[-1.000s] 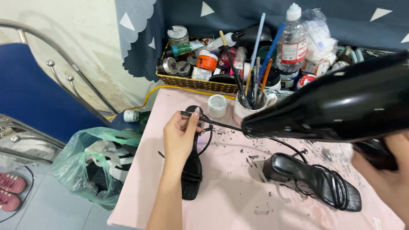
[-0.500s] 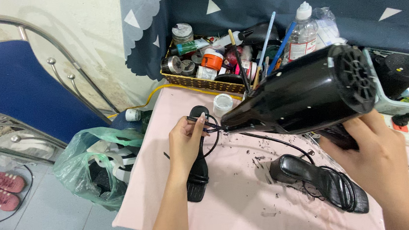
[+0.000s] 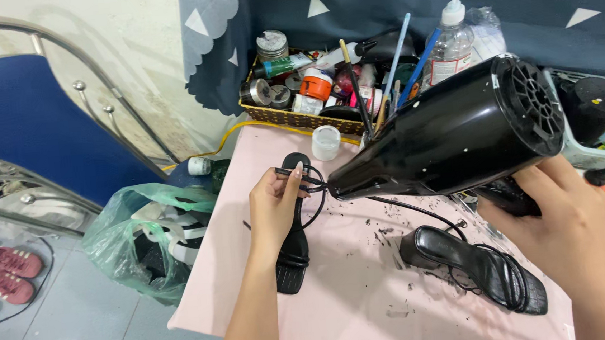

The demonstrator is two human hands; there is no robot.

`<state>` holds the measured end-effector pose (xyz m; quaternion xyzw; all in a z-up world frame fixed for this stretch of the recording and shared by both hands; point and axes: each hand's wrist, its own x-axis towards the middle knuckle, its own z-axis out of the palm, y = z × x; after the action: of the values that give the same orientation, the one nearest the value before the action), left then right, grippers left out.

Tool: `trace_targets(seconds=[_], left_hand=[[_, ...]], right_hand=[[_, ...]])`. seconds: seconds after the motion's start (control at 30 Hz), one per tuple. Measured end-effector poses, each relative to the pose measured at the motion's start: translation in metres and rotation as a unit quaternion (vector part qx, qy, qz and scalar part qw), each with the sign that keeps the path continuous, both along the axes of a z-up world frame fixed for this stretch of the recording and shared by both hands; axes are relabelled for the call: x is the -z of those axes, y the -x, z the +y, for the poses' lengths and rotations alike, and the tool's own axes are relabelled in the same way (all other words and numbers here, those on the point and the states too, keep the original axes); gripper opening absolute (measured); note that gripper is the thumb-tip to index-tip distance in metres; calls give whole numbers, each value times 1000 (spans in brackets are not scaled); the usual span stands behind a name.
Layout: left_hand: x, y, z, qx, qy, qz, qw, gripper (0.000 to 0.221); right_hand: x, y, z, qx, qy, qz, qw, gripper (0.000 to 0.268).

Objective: The person uses a hair dryer to heat the sole and strap of a sandal, then applies a liquid with a fine brush to the sandal's strap and heel area.

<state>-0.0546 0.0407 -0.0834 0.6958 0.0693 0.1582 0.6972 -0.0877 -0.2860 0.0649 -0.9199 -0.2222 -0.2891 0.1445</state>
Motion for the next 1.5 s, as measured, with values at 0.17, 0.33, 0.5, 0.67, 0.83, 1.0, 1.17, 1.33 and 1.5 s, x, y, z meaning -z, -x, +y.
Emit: trace_targets(seconds=[0.17, 0.33, 0.5, 0.67, 0.83, 1.0, 1.17, 1.33, 1.5], left_hand=[[2, 1, 2, -5, 5, 15, 1000, 26], [3, 0, 1, 1, 10, 2, 1000, 26], [7, -2, 0, 10, 25, -14, 1000, 23], [10, -4, -1, -3, -27, 6, 1000, 24], [9, -4, -1, 4, -17, -5, 1000, 23], [6, -2, 1, -6, -37, 21, 999, 24], [7, -2, 2, -3, -9, 8, 1000, 24], [8, -3, 1, -9, -9, 16, 1000, 24], [9, -3, 1, -8, -16, 18, 1000, 24]], right_hand=[[5, 3, -17, 16, 2, -8, 1000, 44], [13, 6, -55, 15, -32, 26, 999, 37], [16, 6, -50, 50, 22, 8, 999, 43], [3, 0, -14, 14, 37, -19, 999, 46], [-12, -12, 1, -11, 55, 15, 998, 45], [-25, -11, -19, 48, 133, 10, 990, 44], [-26, -6, -46, 84, 175, 4, 981, 48], [-22, -9, -39, 37, 117, 15, 992, 48], [-19, -19, -11, -19, 58, 24, 998, 50]])
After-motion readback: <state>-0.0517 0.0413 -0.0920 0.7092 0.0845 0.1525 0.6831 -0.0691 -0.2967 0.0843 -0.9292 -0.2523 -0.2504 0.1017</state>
